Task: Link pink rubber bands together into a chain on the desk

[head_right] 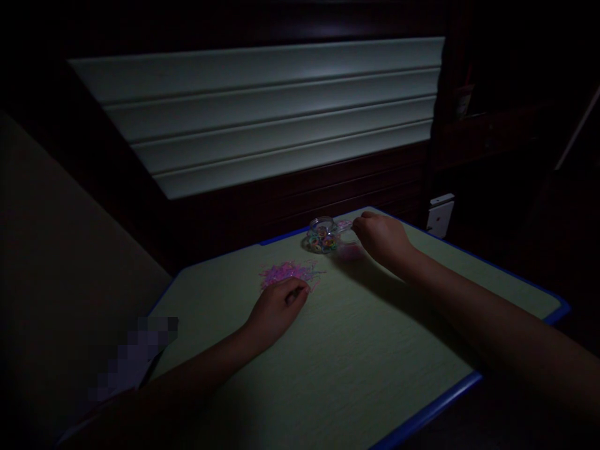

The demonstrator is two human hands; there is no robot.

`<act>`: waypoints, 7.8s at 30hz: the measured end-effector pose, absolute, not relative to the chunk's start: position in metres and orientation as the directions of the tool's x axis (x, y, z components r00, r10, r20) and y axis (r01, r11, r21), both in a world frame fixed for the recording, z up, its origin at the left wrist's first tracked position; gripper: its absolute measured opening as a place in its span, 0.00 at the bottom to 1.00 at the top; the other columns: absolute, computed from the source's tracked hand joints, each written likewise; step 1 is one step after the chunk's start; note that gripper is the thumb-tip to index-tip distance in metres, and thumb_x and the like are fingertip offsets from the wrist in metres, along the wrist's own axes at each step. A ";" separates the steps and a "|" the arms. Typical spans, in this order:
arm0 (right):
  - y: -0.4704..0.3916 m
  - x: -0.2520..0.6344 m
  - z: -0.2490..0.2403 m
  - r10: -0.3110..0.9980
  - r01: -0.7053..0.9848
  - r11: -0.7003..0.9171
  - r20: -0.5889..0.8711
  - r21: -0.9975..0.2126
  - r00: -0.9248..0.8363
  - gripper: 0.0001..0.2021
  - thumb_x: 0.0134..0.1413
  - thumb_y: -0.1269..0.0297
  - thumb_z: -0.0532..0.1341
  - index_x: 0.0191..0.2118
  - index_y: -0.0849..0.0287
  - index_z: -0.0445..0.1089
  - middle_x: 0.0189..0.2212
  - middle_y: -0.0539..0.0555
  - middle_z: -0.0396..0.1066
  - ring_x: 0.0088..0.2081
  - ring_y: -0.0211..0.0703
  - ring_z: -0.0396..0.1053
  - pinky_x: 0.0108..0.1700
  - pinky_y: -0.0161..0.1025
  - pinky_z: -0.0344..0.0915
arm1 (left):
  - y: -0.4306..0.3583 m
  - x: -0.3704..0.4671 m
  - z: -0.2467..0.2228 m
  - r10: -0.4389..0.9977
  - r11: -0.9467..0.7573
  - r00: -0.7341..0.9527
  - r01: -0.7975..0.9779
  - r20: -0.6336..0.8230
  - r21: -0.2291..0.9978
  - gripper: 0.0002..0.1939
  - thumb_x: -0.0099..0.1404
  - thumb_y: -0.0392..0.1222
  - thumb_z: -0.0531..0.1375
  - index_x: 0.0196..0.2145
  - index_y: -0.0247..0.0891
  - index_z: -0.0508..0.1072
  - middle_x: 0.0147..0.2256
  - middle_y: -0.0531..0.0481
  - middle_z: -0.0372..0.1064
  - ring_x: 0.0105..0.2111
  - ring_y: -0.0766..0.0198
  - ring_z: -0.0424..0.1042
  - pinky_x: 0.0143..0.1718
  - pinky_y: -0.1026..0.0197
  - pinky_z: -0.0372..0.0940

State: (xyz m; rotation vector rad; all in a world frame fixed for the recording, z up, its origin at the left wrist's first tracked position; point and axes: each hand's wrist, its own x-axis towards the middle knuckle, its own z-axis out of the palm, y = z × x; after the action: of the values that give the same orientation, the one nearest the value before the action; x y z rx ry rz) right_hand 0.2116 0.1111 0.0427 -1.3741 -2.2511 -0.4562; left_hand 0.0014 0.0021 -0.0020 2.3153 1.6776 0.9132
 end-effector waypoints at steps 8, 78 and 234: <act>0.090 0.197 0.040 0.609 0.707 0.693 0.638 -0.140 -0.471 0.14 0.54 0.62 0.47 0.37 0.59 0.68 0.33 0.55 0.67 0.28 0.35 0.63 0.29 0.32 0.53 | 0.004 0.001 -0.004 0.907 -0.355 0.176 0.809 0.383 0.469 0.11 0.59 0.40 0.48 0.30 0.37 0.69 0.28 0.51 0.66 0.27 0.68 0.63 0.27 0.67 0.55; 0.086 0.182 0.011 0.662 0.666 0.744 0.178 -0.040 -0.728 0.14 0.54 0.67 0.46 0.40 0.62 0.66 0.37 0.59 0.66 0.35 0.39 0.65 0.34 0.32 0.54 | 0.003 0.000 -0.005 0.898 -0.374 0.206 0.823 0.388 0.428 0.10 0.60 0.40 0.47 0.30 0.38 0.67 0.28 0.53 0.66 0.27 0.69 0.63 0.27 0.67 0.55; 0.080 0.170 0.003 0.634 0.335 0.579 0.152 -0.743 -0.758 0.14 0.48 0.59 0.53 0.31 0.66 0.68 0.25 0.53 0.67 0.25 0.34 0.61 0.27 0.31 0.57 | 0.008 -0.001 -0.008 0.902 -0.347 0.127 0.781 0.411 0.519 0.10 0.60 0.41 0.48 0.34 0.38 0.67 0.29 0.51 0.65 0.26 0.69 0.62 0.26 0.67 0.56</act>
State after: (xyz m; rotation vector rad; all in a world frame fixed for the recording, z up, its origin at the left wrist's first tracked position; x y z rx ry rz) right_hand 0.1700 0.0798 0.0032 -0.7810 -2.4090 1.0121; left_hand -0.0011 0.0077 -0.0079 2.2189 1.6803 1.0206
